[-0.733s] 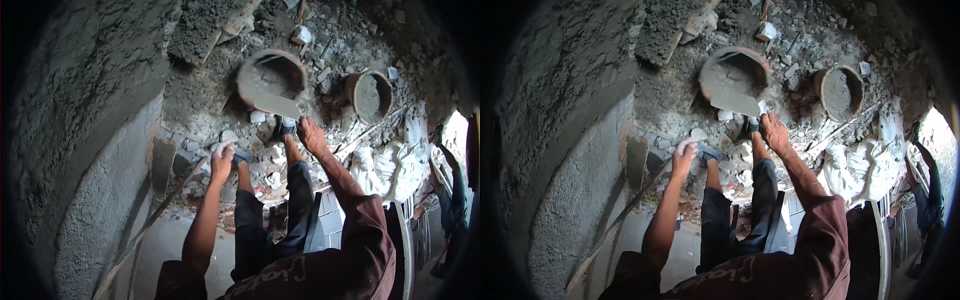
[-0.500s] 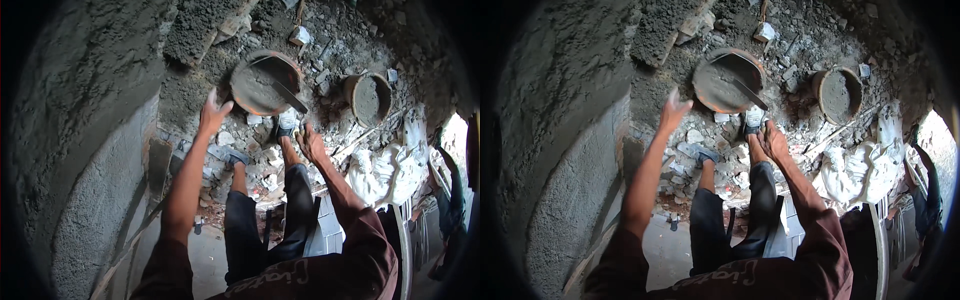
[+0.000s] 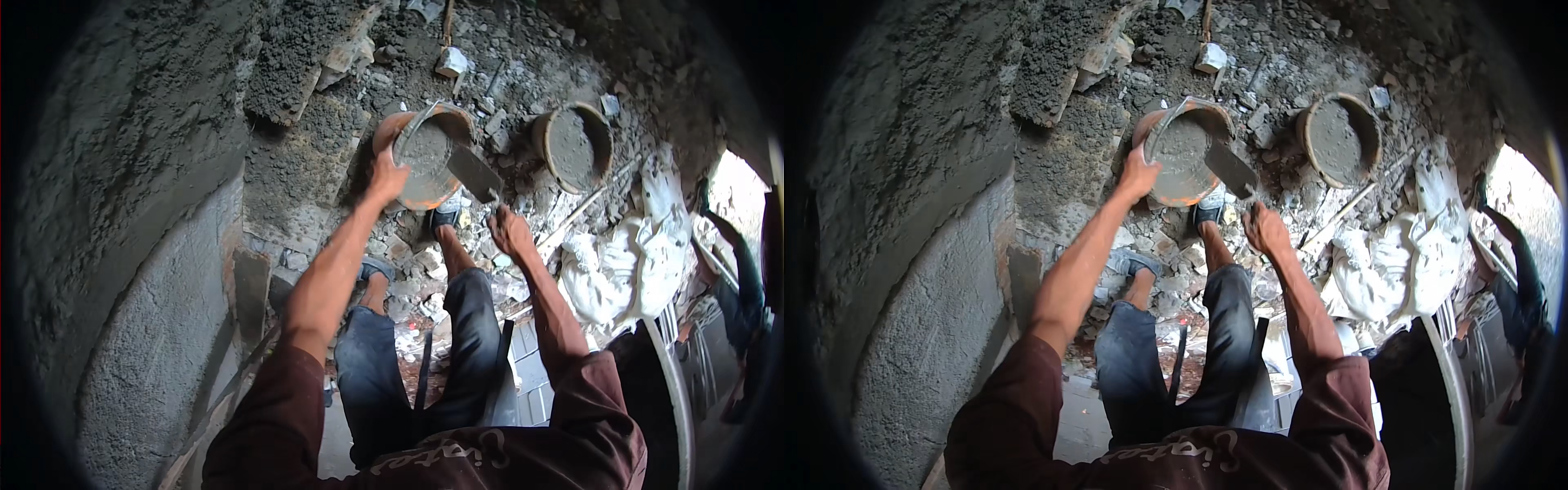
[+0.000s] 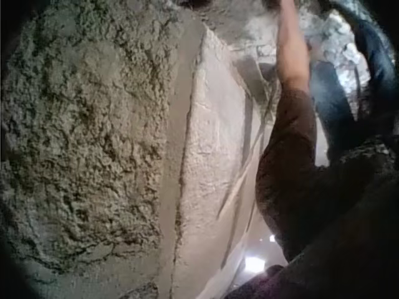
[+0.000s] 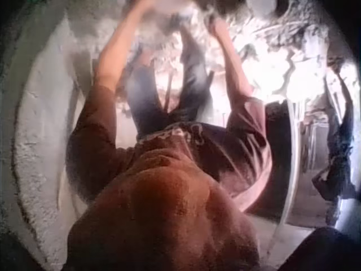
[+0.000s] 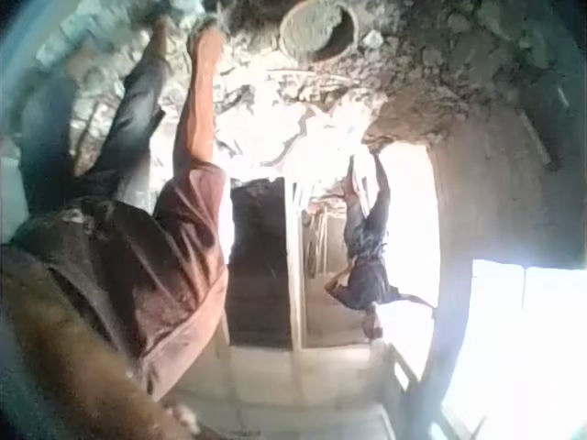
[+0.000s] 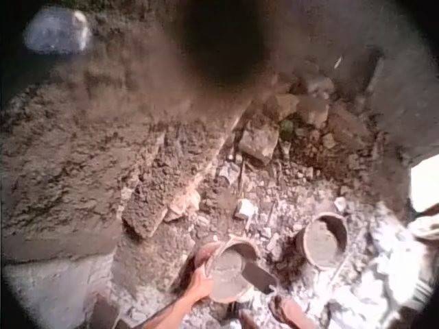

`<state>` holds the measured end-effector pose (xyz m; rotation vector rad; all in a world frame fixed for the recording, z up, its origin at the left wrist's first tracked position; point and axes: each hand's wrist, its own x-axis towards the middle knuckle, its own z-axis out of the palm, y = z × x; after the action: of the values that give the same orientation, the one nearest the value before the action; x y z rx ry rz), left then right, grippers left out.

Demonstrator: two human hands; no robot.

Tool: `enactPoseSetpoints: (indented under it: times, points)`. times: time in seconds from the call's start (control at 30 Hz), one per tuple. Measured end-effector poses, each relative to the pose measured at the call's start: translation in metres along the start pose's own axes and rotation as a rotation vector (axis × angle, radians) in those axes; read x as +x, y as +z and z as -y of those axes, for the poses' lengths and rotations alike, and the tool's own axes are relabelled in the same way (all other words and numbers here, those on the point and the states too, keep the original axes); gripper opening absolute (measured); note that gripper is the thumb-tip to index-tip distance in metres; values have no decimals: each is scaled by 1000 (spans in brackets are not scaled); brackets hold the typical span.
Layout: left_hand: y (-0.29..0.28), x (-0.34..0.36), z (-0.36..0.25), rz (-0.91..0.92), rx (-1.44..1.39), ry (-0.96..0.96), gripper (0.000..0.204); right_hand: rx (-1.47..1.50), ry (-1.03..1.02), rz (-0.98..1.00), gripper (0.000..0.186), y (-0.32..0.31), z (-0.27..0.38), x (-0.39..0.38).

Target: The person levels fresh plaster on a wall using a wooden board, scrapes excess mortar off the board with a trowel, and applies additional mortar from a bucket onto the wall with the trowel.

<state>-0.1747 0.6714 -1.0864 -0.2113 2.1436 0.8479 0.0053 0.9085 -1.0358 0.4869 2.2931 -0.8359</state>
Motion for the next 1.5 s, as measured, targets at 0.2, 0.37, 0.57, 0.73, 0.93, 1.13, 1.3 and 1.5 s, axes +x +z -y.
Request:
enactPoseSetpoints:
  times: [0.2,0.37,0.57,0.73,0.93,1.13,1.3,1.5]
  points:
    - [3,-117,-32,14,-164,157,47,-170,-177,82,26,7,18,10]
    - [-70,-196,-12,-65,-140,187,44,228,-304,247,37,8,138,-73]
    - [-201,-314,-53,-63,-308,189,35,344,-310,346,64,-63,216,-189]
    - [-225,-380,-28,-346,-289,48,47,176,-498,116,73,-45,231,-237]
    - [-276,-454,-8,-297,-1083,-162,40,799,-303,187,21,-162,392,-405]
    - [-332,-510,41,-338,-1153,-128,58,1449,-578,-93,40,-254,442,-460]
    - [-347,-558,51,-468,-1230,-232,64,1443,-696,-962,37,-350,458,-476]
    - [-337,-580,103,-589,-1390,-239,61,1385,-832,-1843,26,-428,506,-469]
